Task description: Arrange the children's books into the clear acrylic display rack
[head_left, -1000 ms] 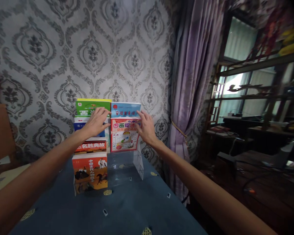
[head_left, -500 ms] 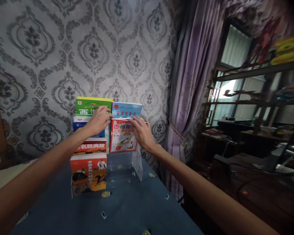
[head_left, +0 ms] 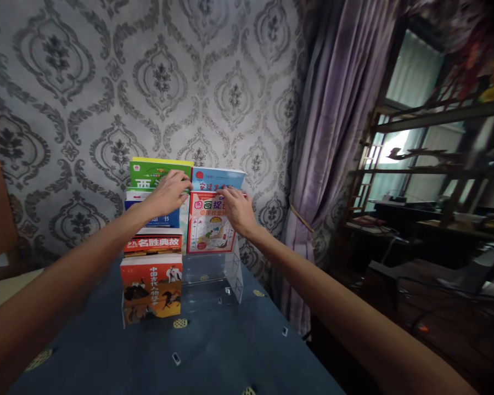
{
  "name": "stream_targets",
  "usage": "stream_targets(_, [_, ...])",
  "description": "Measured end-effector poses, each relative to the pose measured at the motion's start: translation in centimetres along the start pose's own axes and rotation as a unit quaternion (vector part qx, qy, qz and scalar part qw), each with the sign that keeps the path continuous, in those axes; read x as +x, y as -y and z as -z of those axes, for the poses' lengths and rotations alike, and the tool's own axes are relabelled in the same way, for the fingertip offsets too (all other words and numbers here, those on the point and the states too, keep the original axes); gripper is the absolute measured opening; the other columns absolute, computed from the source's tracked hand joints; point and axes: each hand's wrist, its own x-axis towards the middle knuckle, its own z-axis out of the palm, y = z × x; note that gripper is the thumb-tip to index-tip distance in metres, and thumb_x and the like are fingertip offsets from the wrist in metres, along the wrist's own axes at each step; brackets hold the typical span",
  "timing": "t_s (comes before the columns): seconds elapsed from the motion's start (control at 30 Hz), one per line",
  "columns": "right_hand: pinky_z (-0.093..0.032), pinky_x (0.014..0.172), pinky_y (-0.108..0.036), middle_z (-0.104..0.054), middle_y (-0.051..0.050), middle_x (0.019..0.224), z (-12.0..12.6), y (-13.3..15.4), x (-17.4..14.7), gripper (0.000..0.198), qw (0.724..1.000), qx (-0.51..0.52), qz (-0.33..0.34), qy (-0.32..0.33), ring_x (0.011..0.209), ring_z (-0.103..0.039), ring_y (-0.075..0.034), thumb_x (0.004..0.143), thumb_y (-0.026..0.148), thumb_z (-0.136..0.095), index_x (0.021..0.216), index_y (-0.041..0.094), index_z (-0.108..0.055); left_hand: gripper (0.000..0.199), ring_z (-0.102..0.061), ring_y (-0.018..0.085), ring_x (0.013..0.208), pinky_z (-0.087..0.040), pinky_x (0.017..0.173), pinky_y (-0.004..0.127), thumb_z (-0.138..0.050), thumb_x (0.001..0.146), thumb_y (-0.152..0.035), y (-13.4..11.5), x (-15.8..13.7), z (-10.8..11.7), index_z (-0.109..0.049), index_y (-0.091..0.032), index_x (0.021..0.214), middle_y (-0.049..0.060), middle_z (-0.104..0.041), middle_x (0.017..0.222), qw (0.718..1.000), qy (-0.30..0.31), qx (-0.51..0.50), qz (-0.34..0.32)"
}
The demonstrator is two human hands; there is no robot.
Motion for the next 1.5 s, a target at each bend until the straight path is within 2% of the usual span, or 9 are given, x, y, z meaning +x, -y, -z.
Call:
stream_targets(0.17, [-0.03, 0.111, -0.058, -0.065, -0.012, 0.136, -0.3, 0.0, 1.0, 0.04, 1.0, -0.021, -0.007, 0.006, 0.128, -0.053, -0.032, 0.102, 0.016, -0.04, 0.133, 0.028, -0.062, 0.024, -0.048, 0.031, 0.122, -0.042, 0.105, 0.048, -0.051, 0.09, -0.019, 0.1, -0.1, -0.4, -0.07, -0.019, 0.107, 0.012, -0.062, 0.122, 1.0, -0.005, 0.018, 0.006])
stream_targets(0.43, [-0.034, 0.106, -0.053, -0.068, -0.011, 0.12, -1.3, -0.6, 1.5, 0.039, 0.997, -0.05, 0.014, -0.055, 0.114, -0.053, -0.031, 0.099, 0.015, -0.046, 0.126, 0.03, -0.07, 0.029, -0.048, 0.033, 0.122, -0.044, 0.101, 0.05, -0.049, 0.091, -0.022, -0.5, -0.2, 0.0, -0.071, -0.018, 0.11, 0.014, -0.063, 0.123, 0.999, 0.004, 0.048, 0.021])
stream_targets(0.6, [-0.044, 0.091, -0.043, -0.067, -0.012, 0.117, -1.1, -0.8, 2.0, 0.041, 0.999, -0.034, 0.015, -0.022, 0.11, -0.052, -0.031, 0.099, 0.014, -0.043, 0.129, 0.026, -0.07, 0.032, -0.048, 0.033, 0.121, -0.043, 0.1, 0.05, -0.048, 0.088, -0.022, -1.0, 0.1, 0.1, -0.073, -0.021, 0.108, 0.012, -0.063, 0.123, 0.996, 0.018, 0.083, 0.04])
stream_targets(0.77, [-0.045, 0.088, -0.043, -0.066, -0.013, 0.118, -1.0, -1.1, 2.0, 0.045, 0.999, -0.02, 0.023, -0.009, 0.109, -0.052, -0.031, 0.099, 0.012, -0.04, 0.132, 0.024, -0.068, 0.03, -0.048, 0.034, 0.117, -0.045, 0.095, 0.05, -0.049, 0.087, -0.025, -1.0, 0.9, 0.1, -0.075, -0.018, 0.102, 0.014, -0.063, 0.119, 0.995, 0.032, 0.08, 0.056])
stream_targets(0.93, [-0.044, 0.091, -0.042, -0.068, -0.013, 0.117, -1.0, -0.9, 1.8, 0.044, 1.0, -0.007, 0.017, -0.018, 0.11, -0.055, -0.031, 0.097, 0.008, -0.041, 0.127, 0.022, -0.07, 0.032, -0.052, 0.034, 0.112, -0.046, 0.093, 0.049, -0.048, 0.09, -0.03, -1.0, 1.9, 0.2, -0.077, -0.02, 0.101, 0.013, -0.066, 0.114, 0.991, 0.071, 0.073, 0.092])
stream_targets(1.1, [-0.044, 0.098, -0.038, -0.07, -0.011, 0.117, -1.0, -1.1, 1.5, 0.045, 0.999, 0.013, 0.022, -0.026, 0.108, -0.059, -0.027, 0.094, 0.005, -0.041, 0.126, 0.021, -0.069, 0.036, -0.06, 0.03, 0.094, -0.046, 0.088, 0.044, -0.042, 0.094, -0.026, -0.6, 2.9, 0.4, -0.077, -0.019, 0.085, 0.012, -0.072, 0.093, 0.988, 0.096, 0.053, 0.107])
stream_targets(1.3, [-0.041, 0.108, -0.039, -0.067, -0.01, 0.129, -0.9, -1.9, 0.3, 0.047, 0.993, 0.084, 0.053, -0.068, 0.123, -0.056, -0.026, 0.088, 0.002, -0.041, 0.118, 0.022, -0.07, 0.023, -0.066, 0.023, 0.082, -0.045, 0.069, 0.032, -0.054, 0.086, -0.026, -0.2, 3.4, 0.6, -0.077, -0.024, 0.087, 0.006, -0.078, 0.089, 0.987, 0.111, 0.018, 0.116])
stream_targets(1.5, [-0.04, 0.111, -0.041, -0.068, -0.009, 0.129, -0.9, -2.1, -0.6, 0.049, 0.99, 0.1, 0.061, -0.082, 0.127, -0.056, -0.025, 0.086, 0.002, -0.039, 0.118, 0.022, -0.07, 0.019, -0.065, 0.023, 0.078, -0.044, 0.066, 0.032, -0.06, 0.084, -0.031, -0.1, 3.6, 0.5, -0.077, -0.023, 0.084, 0.007, -0.078, 0.086, 0.988, 0.107, -0.022, 0.113])
